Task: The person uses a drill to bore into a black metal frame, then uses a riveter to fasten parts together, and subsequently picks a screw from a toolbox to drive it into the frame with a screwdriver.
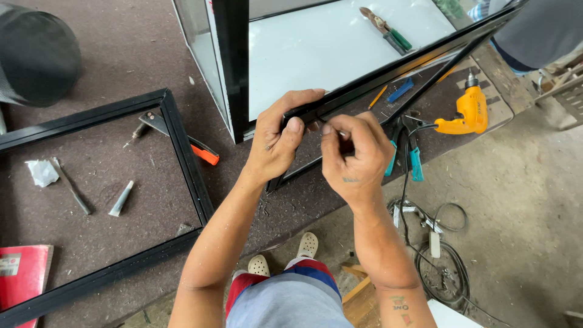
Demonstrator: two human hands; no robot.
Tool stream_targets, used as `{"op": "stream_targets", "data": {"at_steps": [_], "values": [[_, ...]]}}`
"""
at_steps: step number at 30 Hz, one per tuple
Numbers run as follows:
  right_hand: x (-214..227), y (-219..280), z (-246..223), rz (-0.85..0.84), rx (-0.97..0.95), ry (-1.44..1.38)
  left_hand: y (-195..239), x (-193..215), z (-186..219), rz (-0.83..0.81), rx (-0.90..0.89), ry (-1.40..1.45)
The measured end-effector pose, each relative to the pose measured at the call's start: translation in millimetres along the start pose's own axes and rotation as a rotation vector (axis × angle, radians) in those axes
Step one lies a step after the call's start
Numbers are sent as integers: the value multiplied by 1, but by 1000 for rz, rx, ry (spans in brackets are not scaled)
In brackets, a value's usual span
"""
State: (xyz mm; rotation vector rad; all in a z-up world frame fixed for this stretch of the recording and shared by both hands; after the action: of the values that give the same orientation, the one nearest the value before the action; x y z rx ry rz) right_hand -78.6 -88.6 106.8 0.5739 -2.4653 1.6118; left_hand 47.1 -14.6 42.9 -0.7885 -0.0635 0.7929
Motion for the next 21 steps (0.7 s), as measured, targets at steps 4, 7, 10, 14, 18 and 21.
{"op": "stream_targets", "data": {"at_steps": [4, 7, 10, 14, 18, 21], "values": [[-9, -1, -10, 16, 135, 52, -1, -1, 4, 25, 3, -48], [-14, 1, -9, 5, 112, 19, -3, 4, 12, 29, 9, -137], [-7, 24, 15, -125, -15, -21, 0, 4, 15, 15, -15, -191], [11, 91, 97, -94, -300, -279, 10, 15, 1, 105, 110, -214], [25, 160, 284, -46, -738, 61, 20, 16, 3, 164, -4, -229], [40, 178, 385, -75, -509, 660, 23, 16, 8, 208, -76, -239]]}}
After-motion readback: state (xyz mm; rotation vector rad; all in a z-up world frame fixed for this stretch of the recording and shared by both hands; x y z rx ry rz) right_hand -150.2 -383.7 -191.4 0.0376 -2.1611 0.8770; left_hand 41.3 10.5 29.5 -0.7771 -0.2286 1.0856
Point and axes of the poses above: each hand's wrist, its own y-axis away from the middle knuckle, its own x-axis out of the back of the hand, z = x × y, the point moved 7 cm from there along -y, towards the middle knuckle, and after that the axes turned 8 degrees about z, right-handed, at the moved point
